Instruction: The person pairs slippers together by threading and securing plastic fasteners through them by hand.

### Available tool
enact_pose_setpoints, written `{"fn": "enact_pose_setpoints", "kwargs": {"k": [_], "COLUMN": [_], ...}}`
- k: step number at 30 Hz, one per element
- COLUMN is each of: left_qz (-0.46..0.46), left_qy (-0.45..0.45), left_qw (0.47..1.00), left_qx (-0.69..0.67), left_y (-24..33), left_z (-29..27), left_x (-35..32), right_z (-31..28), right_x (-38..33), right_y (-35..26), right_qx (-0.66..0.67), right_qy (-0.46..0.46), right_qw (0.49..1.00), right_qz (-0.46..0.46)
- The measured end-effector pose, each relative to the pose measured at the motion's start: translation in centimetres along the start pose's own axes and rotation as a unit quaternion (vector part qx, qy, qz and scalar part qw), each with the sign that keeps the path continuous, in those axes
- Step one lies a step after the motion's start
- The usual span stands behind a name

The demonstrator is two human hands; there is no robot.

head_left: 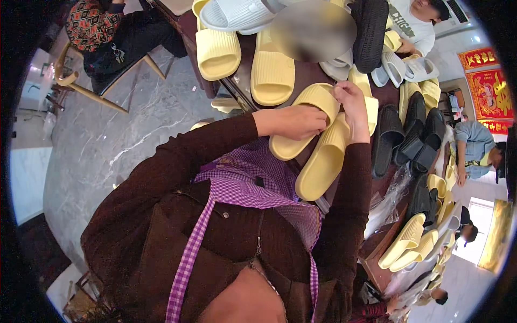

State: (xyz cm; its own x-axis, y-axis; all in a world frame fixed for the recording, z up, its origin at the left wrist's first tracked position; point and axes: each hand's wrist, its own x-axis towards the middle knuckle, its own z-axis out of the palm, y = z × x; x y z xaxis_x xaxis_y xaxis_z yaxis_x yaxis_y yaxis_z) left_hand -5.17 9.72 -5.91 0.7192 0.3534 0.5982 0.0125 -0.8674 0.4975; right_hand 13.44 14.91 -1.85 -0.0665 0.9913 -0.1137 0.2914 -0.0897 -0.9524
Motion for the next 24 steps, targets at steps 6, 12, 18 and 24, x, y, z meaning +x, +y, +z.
{"fn": "enact_pose_setpoints", "kwargs": {"k": [6, 12, 18, 24], "left_qz": [0.002, -0.27, -0.349, -0.344], "left_qy": [0.049, 0.202, 0.194, 0.212], "left_qw": [0.999, 0.909, 0.804, 0.753], "left_qx": [-0.01, -0.245, -0.44, -0.519], "left_y": [1.6, 3.3, -0.2, -1.1], "left_z": [-0.7, -3.5, -2.3, -0.8], "left_x": [0.1, 3.0, 6.7, 7.5], "right_z": [-1.6, -1.5, -1.1, -1.2], "right_x": [-1.0, -3.7, -5.4, -6.2], "right_y": [0.8, 0.0, -0.2, 0.1], "right_qx": [0.113, 0.113, 0.145, 0.15], "right_qy": [0.012, 0.049, 0.054, 0.068], "right_qw": [0.991, 0.98, 0.973, 0.971], "right_qz": [-0.074, -0.156, -0.169, -0.176]}}
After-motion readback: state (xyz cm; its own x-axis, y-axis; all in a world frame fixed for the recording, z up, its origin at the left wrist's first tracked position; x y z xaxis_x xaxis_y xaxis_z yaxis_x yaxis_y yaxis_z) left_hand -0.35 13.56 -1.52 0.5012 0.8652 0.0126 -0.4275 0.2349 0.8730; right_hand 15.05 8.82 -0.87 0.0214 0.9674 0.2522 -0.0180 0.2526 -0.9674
